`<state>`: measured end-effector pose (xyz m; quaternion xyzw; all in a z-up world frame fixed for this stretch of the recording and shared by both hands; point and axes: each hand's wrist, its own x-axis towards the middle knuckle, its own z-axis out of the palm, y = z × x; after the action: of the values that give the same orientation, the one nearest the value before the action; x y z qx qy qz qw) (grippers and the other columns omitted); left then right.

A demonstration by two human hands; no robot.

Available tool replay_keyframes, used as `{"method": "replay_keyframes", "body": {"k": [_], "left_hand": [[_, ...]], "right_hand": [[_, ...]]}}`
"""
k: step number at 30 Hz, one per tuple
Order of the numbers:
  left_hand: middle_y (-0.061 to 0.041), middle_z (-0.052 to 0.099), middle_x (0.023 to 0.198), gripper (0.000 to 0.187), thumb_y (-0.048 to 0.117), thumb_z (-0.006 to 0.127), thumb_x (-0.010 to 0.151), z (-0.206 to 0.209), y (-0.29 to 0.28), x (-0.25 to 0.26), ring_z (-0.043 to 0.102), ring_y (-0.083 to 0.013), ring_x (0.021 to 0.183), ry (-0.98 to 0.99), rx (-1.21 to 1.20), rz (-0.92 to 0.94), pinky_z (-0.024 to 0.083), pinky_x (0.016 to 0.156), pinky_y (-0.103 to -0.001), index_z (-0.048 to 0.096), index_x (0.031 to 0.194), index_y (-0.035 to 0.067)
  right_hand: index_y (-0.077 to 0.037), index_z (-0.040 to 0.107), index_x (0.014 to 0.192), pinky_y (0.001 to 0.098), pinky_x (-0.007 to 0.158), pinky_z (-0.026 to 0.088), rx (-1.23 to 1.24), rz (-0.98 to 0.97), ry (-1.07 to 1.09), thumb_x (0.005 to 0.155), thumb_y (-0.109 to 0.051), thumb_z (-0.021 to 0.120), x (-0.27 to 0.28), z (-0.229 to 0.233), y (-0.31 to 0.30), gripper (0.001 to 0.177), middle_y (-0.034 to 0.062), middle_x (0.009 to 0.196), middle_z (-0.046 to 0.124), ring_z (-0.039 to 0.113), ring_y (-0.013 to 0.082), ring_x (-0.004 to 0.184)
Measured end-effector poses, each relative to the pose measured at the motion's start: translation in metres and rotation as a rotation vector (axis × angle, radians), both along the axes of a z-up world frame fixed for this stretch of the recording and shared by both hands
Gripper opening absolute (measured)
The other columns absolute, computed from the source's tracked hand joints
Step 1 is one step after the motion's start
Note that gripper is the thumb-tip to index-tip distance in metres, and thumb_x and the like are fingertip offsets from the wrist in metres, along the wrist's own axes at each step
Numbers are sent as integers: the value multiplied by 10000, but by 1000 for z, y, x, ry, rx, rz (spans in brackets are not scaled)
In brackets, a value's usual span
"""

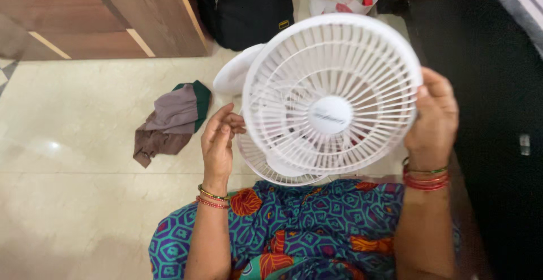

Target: The person sits on the floor and removes the front grille of a white electric fan, then detaches the fan head from the stand. They place the parts on the floor and handle the power cord and plug.

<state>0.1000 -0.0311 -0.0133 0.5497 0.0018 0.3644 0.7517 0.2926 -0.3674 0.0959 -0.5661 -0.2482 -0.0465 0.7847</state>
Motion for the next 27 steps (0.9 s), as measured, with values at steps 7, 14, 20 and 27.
{"method": "replay_keyframes", "body": {"k": [7,14,20,27], "left_hand": [[-82,683,1030,349,173,575,1028,-7,40,-3,656,-137,757,111,-351,303,500,632,-263,591,1336,10],[-69,682,1038,355,203,615,1043,-19,31,1,663,-121,776,128,-294,191,500,657,-255,605,1339,7],[-78,693,1039,446,316,643,1033,-6,21,2,665,-105,744,206,-173,74,500,612,-234,620,1351,4],[-31,696,1023,518,404,587,1046,7,6,3,633,-69,711,222,-235,-142,461,561,-206,633,1374,6]], "right_hand": [[123,552,1366,420,1046,602,509,77,274,1120,-40,447,11,25,-27,313,255,1266,639,678,325,1125],[170,570,1326,517,1063,593,747,136,604,1047,-2,443,25,11,-17,351,318,1296,656,674,416,1188],[93,611,1290,417,997,637,390,133,474,1019,101,462,30,-21,-7,309,242,1228,698,731,320,1088],[79,636,1403,332,954,623,56,357,451,1154,19,496,66,-76,27,291,198,1288,721,724,237,1068]]}}
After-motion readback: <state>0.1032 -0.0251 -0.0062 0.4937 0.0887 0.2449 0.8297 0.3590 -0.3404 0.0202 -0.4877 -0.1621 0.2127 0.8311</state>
